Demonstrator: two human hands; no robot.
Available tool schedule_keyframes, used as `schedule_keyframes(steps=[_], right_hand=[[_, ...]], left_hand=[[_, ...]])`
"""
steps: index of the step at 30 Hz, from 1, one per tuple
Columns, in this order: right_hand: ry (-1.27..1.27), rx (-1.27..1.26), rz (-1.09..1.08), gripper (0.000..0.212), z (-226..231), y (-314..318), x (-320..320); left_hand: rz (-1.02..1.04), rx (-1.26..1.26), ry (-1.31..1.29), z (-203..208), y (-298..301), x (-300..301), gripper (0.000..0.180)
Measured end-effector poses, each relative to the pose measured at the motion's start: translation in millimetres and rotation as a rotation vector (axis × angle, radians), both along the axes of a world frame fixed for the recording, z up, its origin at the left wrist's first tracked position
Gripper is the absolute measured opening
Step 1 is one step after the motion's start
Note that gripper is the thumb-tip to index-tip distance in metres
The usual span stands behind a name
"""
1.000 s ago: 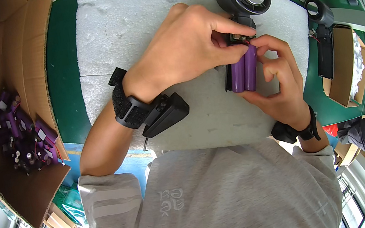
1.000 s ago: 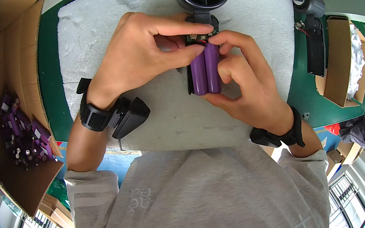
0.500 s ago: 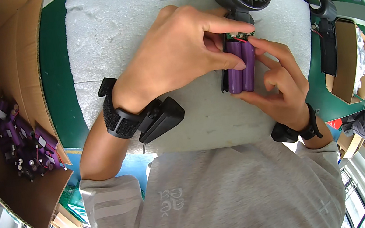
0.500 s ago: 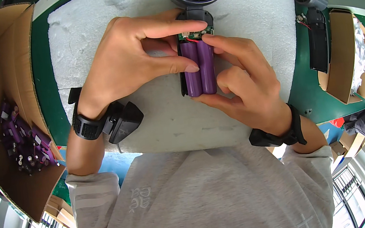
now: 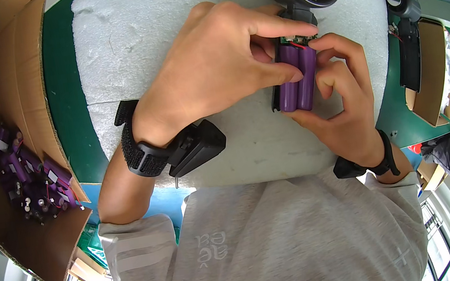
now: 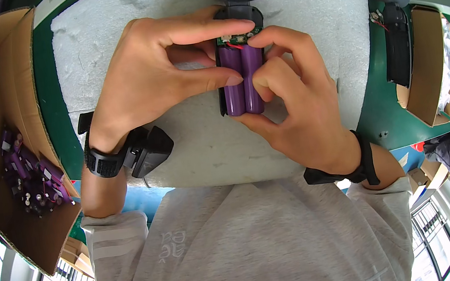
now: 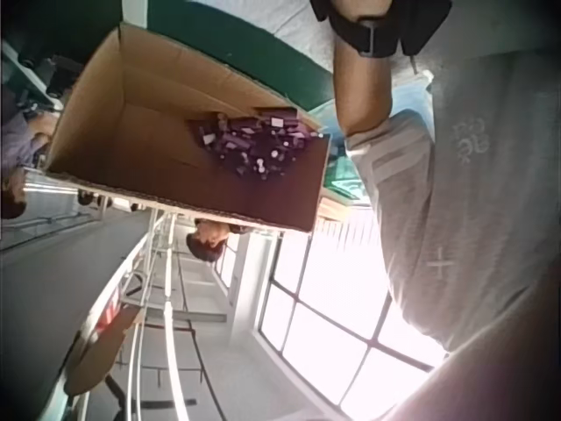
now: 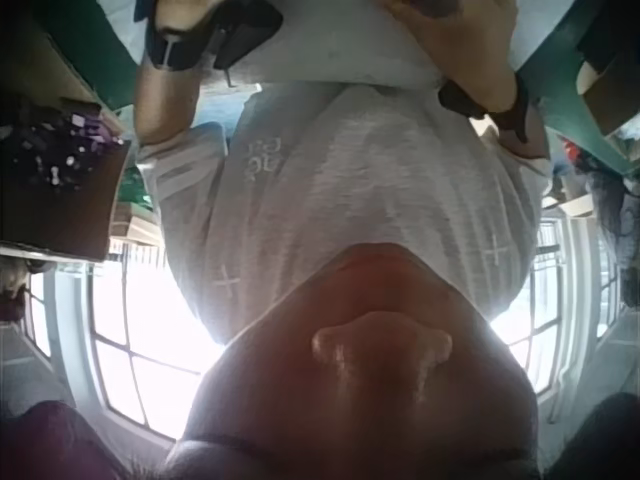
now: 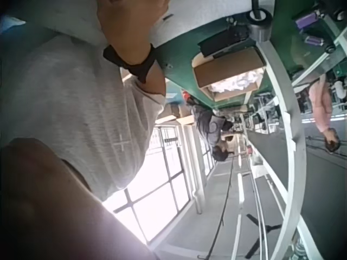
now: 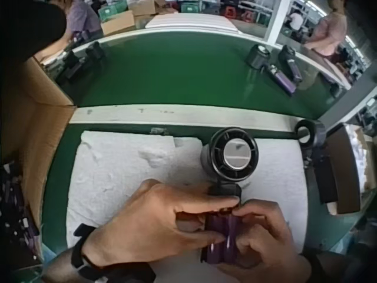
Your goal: Assemble handheld fans by connecting a circuit board and inserting batteries into the housing.
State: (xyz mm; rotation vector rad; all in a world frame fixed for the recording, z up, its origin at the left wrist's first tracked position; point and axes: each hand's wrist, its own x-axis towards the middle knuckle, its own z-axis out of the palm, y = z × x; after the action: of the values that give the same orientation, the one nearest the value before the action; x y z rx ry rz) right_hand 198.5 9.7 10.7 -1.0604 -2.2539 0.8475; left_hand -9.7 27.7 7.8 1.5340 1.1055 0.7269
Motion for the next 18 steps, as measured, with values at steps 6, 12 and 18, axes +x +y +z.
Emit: schedule_keyframes(steps=[6,12,18], right_hand=[[0.016,-0.109,-0.058,0.051,0.3,-2.7,-0.5],[0.042,-0.113,0.007,0.052,2.7,6.0,4.3],[0.057,-0.079,0.083,0.054,-3.0,10.7,10.5]], left_hand=[[0.004,-0.108,0.025,6.0,0.6,1.1,0.048],[0.017,-0.043,-0.009,3.1,-2.9,2.2,0.049],[0.009,-0.009,-0.039,-2.5,-3.1,0.4,0.049]])
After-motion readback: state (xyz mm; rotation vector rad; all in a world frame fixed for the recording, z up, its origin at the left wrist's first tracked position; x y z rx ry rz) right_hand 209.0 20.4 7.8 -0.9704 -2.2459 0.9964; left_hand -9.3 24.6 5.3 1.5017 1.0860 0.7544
